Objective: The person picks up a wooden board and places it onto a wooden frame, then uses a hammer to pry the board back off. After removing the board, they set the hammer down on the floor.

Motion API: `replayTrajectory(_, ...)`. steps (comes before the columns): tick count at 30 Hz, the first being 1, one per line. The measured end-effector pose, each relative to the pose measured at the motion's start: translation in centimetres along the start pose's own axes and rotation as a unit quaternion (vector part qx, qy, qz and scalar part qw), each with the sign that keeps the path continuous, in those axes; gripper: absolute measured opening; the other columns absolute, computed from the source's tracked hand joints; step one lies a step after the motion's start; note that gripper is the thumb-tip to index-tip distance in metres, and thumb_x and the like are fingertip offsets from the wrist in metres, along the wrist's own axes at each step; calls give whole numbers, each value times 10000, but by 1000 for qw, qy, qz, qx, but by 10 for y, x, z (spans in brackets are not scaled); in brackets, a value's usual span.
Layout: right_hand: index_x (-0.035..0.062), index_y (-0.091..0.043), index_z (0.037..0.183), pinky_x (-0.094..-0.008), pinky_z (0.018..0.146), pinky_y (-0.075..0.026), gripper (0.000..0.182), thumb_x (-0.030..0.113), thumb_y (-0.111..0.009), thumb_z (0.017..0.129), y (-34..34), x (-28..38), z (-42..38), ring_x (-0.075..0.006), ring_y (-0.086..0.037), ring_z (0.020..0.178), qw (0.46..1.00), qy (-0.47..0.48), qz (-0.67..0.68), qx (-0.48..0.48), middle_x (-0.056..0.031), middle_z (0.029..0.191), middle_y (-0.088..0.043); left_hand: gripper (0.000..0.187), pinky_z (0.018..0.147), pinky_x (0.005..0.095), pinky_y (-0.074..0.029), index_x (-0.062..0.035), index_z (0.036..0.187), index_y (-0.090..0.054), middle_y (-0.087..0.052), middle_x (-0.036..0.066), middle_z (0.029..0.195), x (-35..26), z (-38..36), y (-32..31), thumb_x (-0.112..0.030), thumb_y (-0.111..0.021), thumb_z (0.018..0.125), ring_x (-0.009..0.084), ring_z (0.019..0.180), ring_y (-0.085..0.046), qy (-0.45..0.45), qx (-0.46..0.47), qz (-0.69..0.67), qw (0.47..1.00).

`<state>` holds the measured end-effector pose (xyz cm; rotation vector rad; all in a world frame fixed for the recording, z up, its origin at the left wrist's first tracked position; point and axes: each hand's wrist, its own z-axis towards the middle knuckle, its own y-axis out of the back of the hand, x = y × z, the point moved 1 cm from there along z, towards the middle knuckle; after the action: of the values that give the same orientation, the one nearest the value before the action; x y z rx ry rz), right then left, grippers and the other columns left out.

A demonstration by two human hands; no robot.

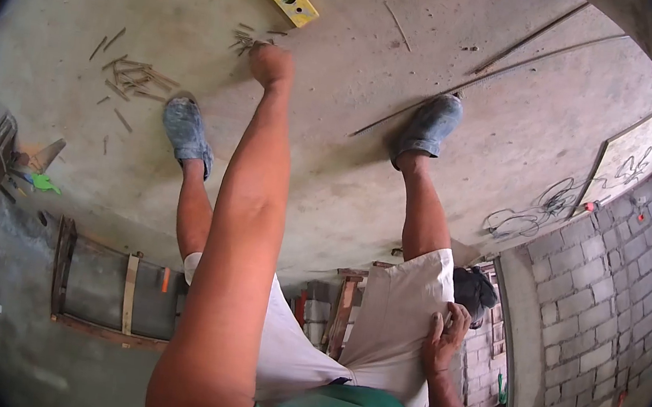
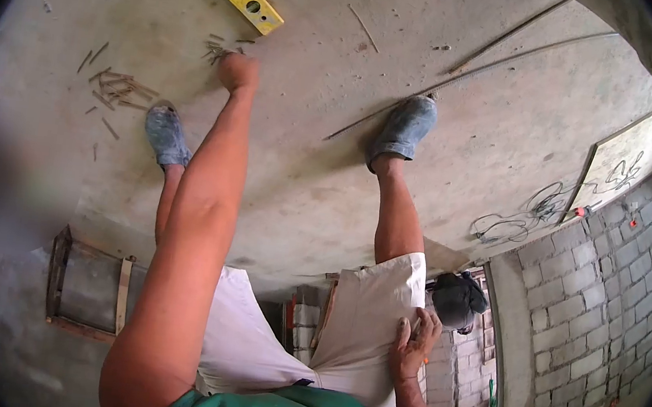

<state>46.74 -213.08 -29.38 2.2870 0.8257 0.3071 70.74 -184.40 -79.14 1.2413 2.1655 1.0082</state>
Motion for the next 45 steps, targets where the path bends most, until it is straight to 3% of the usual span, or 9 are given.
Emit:
replayTrajectory(8, 15, -520, 1118, -371, 945, -386, 272, 106, -545, 863, -3, 3, -3, -294, -478, 1071, 1000, -2, -14, -5, -152, 1128, -486, 161, 725, 365, -543, 40, 883, -594, -641, 204, 846, 31, -2, 6, -58, -589, 756, 294, 758, -659, -20, -81, -138, 987)
replayTrajectory(9, 15, -520, 1118, -371, 945, -386, 272, 106, -545, 863, -3, 3, -4, -294, -478, 1071, 1000, 0, -13, -6, -152, 1128, -486, 167, 723, 379, -553, 49, 917, -564, -624, 190, 829, 41, -7, 10, -30, -574, 770, 290, 756, -657, 72, 42, -404, 911)
replayTrajectory(10, 13, -520, 1115, -369, 945, -385, 269, 104, -546, 863, -4, 3, -5, -293, -478, 1070, 1000, -1, -8, -9, -152, 1129, -484, 179, 722, 394, -562, 58, 950, -535, -607, 177, 812, 49, -11, 13, -3, -559, 784, 285, 755, -655, 154, 162, -629, 744)
replayTrajectory(11, 11, -521, 1113, -367, 946, -385, 266, 101, -548, 864, -5, 3, -6, -292, -478, 1069, 1000, -2, -4, -11, -152, 1130, -483, 175, 677, 410, -576, 38, 971, -503, -571, 142, 803, 56, -14, 18, 30, -532, 798, 261, 754, -641, 139, 199, -666, 706)
replayTrajectory(18, 10, -525, 1103, -369, 939, -388, 267, 114, -562, 859, -12, -5, -7, -288, -481, 1057, 1000, 3, -12, -21, -150, 1123, -485, 97, 610, 395, -557, -32, 910, -556, -587, 103, 878, 56, 2, 26, -63, -572, 819, 226, 757, -638, 85, 240, -691, 676)
replayTrajectory(20, 21, -546, 1075, -372, 890, -404, 282, 145, -618, 832, -12, -7, -5, -291, -485, 1027, 1000, -5, 0, -29, -145, 1089, -501, 211, 695, 412, -556, 9, 890, -614, -620, 151, 824, 37, 14, 20, -170, -548, 801, 248, 836, -657, 237, 186, -547, 781)
replayTrajectory(26, 19, -533, 1071, -374, 902, -391, 270, 142, -603, 841, -12, -3, -3, -290, -475, 1042, 1000, -14, -17, -14, -148, 1086, -497, 259, 679, 401, -548, 38, 779, -660, -676, 220, 903, -27, 13, 17, -215, -602, 781, 319, 852, -681, 210, 6, -179, 961)
replayTrajectory(35, 24, -528, 1068, -369, 891, -383, 268, 143, -603, 840, -9, -3, -1, -281, -466, 1035, 1000, -25, 3, -17, -137, 1068, -491, 153, 664, 412, -509, -24, 816, -615, -659, 173, 805, 16, -16, -7, -145, -627, 722, 344, 748, -654, 45, -103, -274, 955)
replayTrajectory(45, 18, -531, 1062, -340, 840, -394, 261, 174, -573, 856, -13, -9, 0, -257, -475, 966, 1000, -20, -11, -13, -130, 1053, -491, 150, 667, 396, -505, 10, 815, -583, -645, 185, 798, 15, 9, -29, -105, -653, 750, 325, 756, -648, 39, -70, -350, 933)
